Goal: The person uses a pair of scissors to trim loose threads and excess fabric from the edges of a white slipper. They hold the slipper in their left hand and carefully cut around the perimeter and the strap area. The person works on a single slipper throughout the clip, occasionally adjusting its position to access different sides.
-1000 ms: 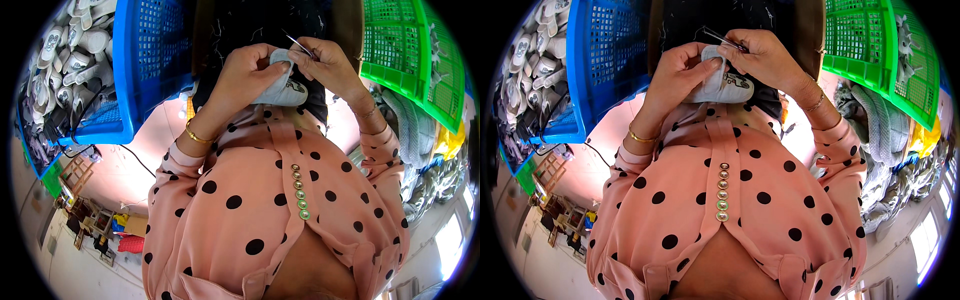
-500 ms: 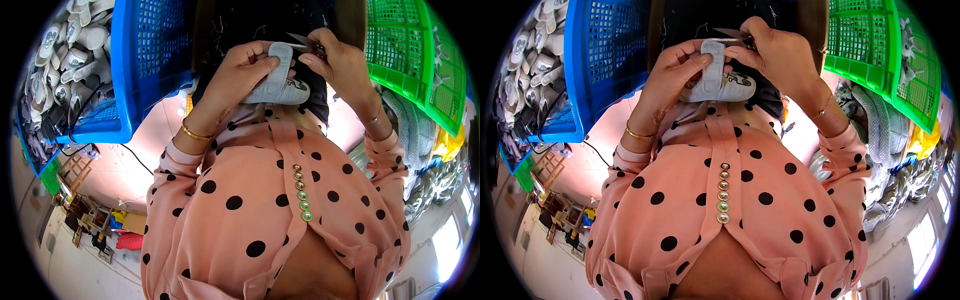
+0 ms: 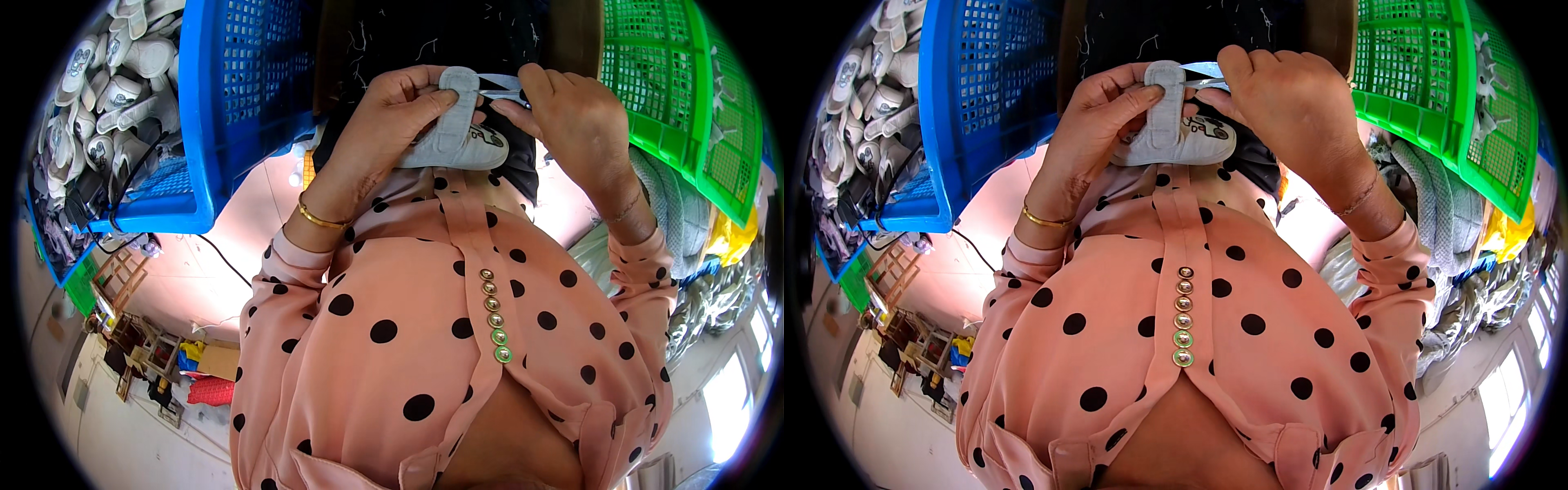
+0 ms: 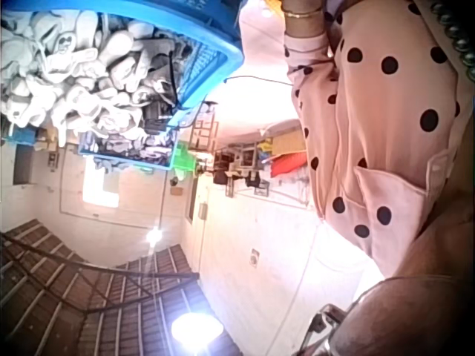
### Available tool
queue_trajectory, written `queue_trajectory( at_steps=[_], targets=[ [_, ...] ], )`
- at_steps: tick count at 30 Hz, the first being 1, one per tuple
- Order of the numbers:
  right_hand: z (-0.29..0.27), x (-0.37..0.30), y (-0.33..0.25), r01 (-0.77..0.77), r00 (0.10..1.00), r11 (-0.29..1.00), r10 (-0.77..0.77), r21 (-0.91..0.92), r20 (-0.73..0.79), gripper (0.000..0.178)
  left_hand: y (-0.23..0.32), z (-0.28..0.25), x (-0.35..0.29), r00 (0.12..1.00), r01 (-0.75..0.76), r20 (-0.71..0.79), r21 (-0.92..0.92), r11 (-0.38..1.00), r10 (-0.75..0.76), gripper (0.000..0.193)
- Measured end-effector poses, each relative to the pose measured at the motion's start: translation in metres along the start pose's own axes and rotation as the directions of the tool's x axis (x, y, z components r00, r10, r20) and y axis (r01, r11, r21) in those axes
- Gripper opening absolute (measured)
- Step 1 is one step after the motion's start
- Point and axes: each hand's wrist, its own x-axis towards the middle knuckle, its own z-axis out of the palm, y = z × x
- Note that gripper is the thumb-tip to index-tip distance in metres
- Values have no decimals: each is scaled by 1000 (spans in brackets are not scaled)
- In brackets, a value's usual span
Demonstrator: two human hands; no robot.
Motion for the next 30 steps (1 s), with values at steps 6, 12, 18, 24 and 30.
queue_trajectory(
  at_steps=[6,12,18,24,30],
  targets=[
    [-6,3,-1,11,1000,1000,-11,-2,9,35,-1,0,-1,1000,6,-16,-7,1000,-6,30],
    [-7,4,0,25,1000,1000,-26,16,12,33,1,2,-3,1000,0,-25,15,1000,1,31],
    [-6,4,-1,16,1000,1000,-16,27,-6,34,0,2,-2,1000,-2,-23,9,1000,2,32],
    [17,-5,-10,-113,992,962,123,249,-26,37,4,1,-6,999,35,10,70,997,-35,32],
    [24,-4,-13,-393,910,637,374,663,181,38,-5,-2,0,1000,29,-8,-69,997,-30,30]
  ],
)
